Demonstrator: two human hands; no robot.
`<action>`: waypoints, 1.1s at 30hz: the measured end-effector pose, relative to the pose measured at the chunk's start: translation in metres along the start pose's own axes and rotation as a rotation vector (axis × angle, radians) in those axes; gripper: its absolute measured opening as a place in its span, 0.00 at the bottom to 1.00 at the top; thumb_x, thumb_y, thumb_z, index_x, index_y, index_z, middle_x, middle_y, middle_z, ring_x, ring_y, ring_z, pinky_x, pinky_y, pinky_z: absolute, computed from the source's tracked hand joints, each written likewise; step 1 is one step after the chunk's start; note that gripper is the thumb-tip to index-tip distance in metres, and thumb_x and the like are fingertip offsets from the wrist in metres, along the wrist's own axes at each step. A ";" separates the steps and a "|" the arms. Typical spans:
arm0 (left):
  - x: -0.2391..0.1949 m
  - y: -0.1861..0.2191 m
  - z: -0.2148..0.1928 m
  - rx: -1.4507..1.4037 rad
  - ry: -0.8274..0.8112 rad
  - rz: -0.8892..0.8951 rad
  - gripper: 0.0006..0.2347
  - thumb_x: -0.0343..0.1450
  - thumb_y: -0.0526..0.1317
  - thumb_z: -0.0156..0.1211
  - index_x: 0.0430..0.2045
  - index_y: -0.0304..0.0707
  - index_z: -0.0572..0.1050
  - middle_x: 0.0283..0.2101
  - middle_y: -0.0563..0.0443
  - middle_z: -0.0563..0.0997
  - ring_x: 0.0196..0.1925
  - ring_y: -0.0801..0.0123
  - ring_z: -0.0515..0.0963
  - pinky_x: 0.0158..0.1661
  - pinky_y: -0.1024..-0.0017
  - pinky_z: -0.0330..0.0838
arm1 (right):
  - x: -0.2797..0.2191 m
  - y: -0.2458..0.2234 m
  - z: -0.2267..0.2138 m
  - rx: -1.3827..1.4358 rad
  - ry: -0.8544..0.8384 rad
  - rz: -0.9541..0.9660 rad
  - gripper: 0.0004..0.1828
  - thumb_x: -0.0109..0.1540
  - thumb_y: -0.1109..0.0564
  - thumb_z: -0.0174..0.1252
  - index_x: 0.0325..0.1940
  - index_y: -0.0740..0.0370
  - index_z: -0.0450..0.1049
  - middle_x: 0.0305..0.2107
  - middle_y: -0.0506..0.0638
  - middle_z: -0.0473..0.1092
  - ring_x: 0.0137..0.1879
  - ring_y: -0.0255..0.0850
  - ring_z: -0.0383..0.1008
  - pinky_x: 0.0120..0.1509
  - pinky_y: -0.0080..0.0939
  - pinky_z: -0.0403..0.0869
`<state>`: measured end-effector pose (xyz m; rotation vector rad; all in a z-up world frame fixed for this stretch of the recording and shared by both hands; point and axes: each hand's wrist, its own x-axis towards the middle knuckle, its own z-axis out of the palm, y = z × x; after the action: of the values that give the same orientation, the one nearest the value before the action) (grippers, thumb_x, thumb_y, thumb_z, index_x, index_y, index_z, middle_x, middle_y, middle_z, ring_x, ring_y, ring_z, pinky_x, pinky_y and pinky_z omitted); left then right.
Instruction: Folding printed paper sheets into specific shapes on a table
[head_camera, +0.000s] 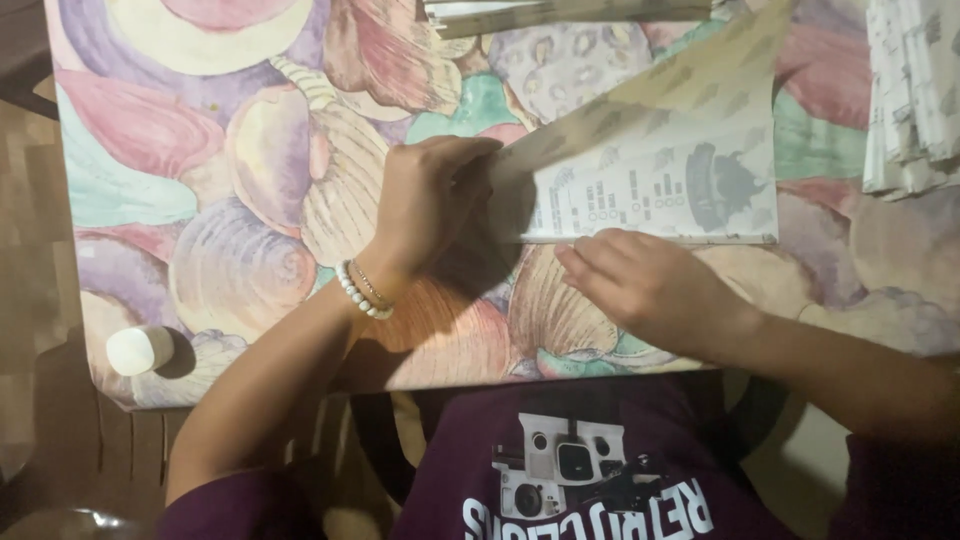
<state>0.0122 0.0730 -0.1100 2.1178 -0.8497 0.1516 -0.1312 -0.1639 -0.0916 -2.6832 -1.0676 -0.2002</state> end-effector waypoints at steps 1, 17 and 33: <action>-0.003 0.001 0.000 -0.021 -0.010 -0.061 0.08 0.68 0.30 0.67 0.38 0.39 0.84 0.32 0.49 0.86 0.34 0.59 0.87 0.36 0.69 0.82 | -0.008 0.000 0.015 -0.136 0.091 -0.054 0.14 0.68 0.55 0.55 0.53 0.69 0.75 0.38 0.56 0.72 0.45 0.47 0.76 0.47 0.43 0.77; -0.045 0.020 0.005 0.025 -0.054 0.397 0.11 0.63 0.40 0.65 0.35 0.35 0.83 0.42 0.42 0.85 0.49 0.50 0.84 0.52 0.59 0.78 | 0.001 -0.014 0.008 -0.226 0.081 0.045 0.25 0.69 0.44 0.53 0.57 0.70 0.73 0.43 0.58 0.69 0.45 0.49 0.72 0.47 0.44 0.72; -0.033 0.031 -0.019 0.014 -0.271 0.362 0.08 0.68 0.30 0.66 0.40 0.32 0.82 0.50 0.44 0.83 0.57 0.50 0.80 0.53 0.59 0.80 | 0.013 0.021 -0.010 -0.170 0.061 0.011 0.17 0.63 0.58 0.65 0.55 0.67 0.76 0.53 0.64 0.74 0.58 0.54 0.75 0.63 0.48 0.79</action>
<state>-0.0289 0.0907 -0.0903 2.0066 -1.3935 0.0576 -0.1077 -0.1725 -0.0829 -2.8111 -1.0619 -0.3848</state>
